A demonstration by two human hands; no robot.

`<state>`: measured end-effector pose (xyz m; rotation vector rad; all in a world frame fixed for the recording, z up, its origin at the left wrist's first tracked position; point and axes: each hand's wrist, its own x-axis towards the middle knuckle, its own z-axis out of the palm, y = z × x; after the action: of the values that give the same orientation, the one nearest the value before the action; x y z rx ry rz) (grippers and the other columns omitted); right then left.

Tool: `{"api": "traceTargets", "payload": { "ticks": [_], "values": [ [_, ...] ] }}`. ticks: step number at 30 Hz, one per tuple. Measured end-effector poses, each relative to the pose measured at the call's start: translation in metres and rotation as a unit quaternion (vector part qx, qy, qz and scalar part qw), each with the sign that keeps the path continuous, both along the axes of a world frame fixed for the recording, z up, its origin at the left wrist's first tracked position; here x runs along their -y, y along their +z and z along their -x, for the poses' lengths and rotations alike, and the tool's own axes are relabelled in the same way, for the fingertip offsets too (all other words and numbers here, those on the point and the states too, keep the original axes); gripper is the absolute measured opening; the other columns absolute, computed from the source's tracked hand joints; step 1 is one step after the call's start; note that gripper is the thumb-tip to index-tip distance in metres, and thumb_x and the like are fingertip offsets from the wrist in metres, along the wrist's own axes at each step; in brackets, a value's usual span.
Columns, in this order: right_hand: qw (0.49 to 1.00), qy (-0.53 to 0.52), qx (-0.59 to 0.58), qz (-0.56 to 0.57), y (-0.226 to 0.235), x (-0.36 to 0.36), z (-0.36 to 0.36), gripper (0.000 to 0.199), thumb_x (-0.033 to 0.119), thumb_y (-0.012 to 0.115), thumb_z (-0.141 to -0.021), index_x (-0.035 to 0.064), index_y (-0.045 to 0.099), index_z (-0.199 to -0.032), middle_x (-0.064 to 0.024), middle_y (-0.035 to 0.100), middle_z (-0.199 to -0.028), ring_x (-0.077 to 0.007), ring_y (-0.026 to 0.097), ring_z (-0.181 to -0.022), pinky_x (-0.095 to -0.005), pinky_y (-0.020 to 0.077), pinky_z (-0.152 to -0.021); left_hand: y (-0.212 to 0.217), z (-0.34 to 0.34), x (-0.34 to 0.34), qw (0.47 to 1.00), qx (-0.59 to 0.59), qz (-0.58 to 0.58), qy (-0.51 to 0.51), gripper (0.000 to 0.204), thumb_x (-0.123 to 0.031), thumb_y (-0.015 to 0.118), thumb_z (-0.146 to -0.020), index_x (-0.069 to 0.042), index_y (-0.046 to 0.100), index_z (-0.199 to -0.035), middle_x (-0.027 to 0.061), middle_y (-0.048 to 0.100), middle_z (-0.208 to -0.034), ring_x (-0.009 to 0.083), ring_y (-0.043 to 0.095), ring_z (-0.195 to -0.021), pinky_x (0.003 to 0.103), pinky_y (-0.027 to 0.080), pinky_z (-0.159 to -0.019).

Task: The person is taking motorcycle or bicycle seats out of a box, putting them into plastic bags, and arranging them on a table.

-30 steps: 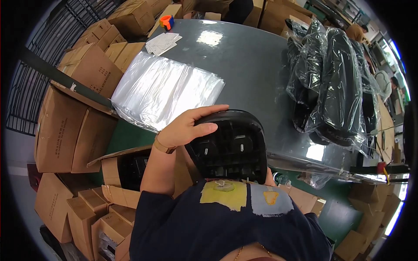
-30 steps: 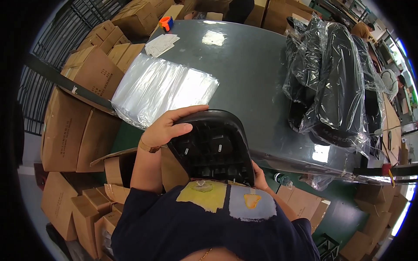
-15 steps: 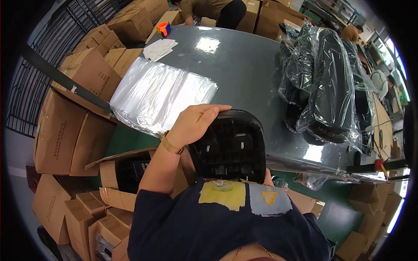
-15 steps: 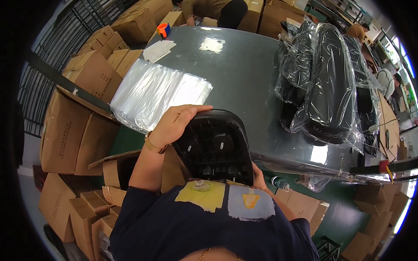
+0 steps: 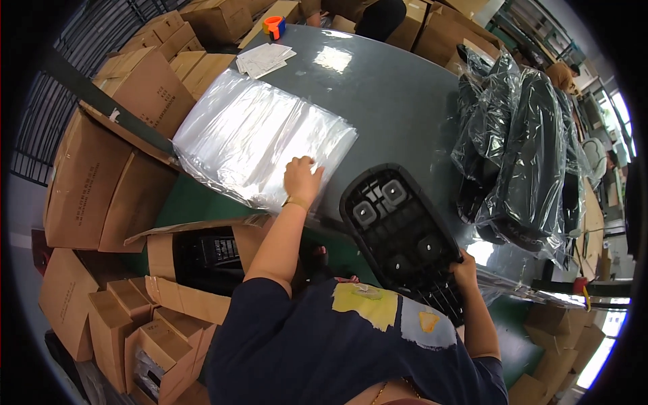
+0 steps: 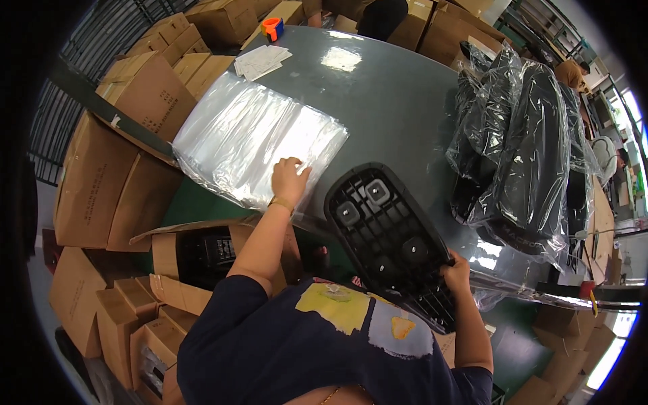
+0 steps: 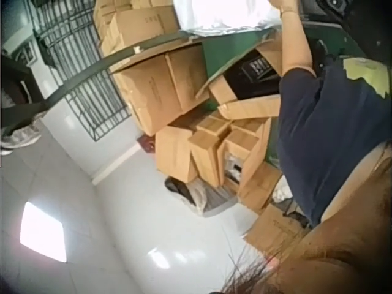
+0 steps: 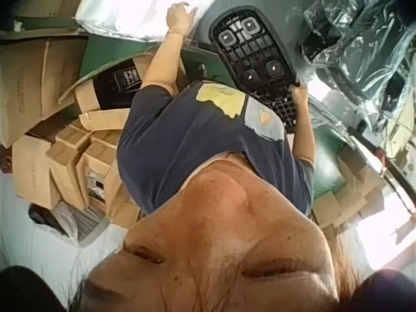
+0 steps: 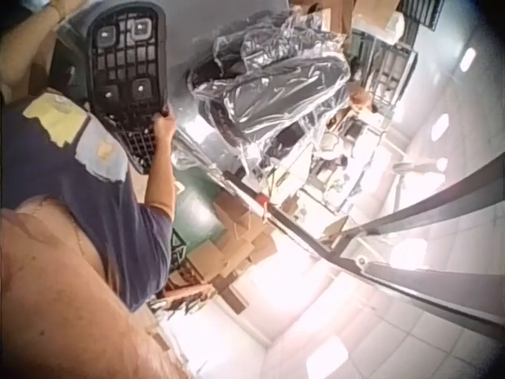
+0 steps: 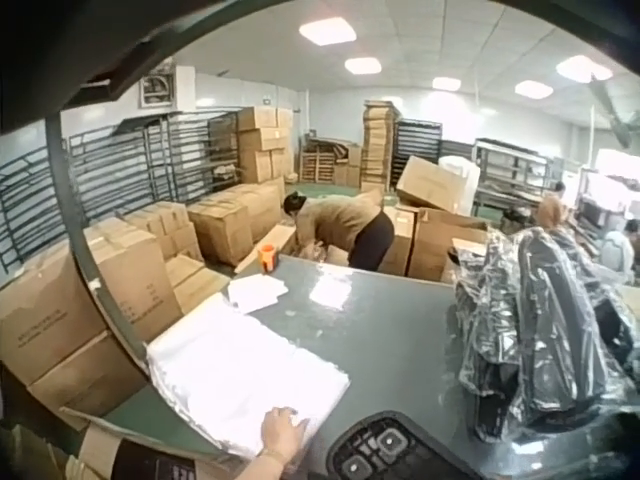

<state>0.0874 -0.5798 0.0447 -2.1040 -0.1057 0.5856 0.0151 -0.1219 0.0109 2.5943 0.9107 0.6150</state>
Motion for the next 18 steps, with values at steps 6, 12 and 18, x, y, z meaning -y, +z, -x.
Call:
{"api": "traceTargets", "payload": {
  "ticks": [6, 12, 18],
  "values": [
    [0.997, -0.027, -0.067, 0.032, 0.003, -0.009, 0.018, 0.035, -0.003, 0.054, -0.055, 0.0002, 0.063, -0.088, -0.0005, 0.055, -0.064, -0.0107, 0.048, -0.055, -0.0251, 0.0387, -0.051, -0.032, 0.002, -0.033, 0.993, -0.111, 0.032, -0.012, 0.024, -0.032, 0.059, -0.084, -0.008, 0.061, -0.085, 0.0116, 0.059, -0.089, 0.0321, 0.057, -0.085, 0.044, 0.046, -0.075],
    [0.992, -0.081, -0.097, -0.002, 0.009, -0.051, 0.007, 0.027, -0.002, 0.053, -0.054, -0.0008, 0.061, -0.08, -0.0019, 0.057, -0.065, -0.0133, 0.051, -0.057, -0.0259, 0.04, -0.051, -0.048, 0.003, -0.076, 0.978, -0.058, 0.195, -0.056, 0.027, -0.026, 0.052, -0.088, -0.001, 0.06, -0.08, 0.0151, 0.065, -0.081, 0.0318, 0.061, -0.075, 0.041, 0.046, -0.066],
    [0.994, -0.073, -0.078, -0.021, 0.012, -0.089, -0.009, 0.025, -0.003, 0.054, -0.053, -0.001, 0.059, -0.078, -0.0033, 0.057, -0.065, -0.014, 0.052, -0.058, -0.0258, 0.0406, -0.053, -0.027, 0.005, -0.086, 0.878, -0.004, 0.477, -0.039, 0.022, -0.019, 0.071, -0.076, 0.001, 0.061, -0.076, 0.0117, 0.063, -0.07, 0.0164, 0.06, -0.06, 0.031, 0.047, -0.054]
  ]
}}
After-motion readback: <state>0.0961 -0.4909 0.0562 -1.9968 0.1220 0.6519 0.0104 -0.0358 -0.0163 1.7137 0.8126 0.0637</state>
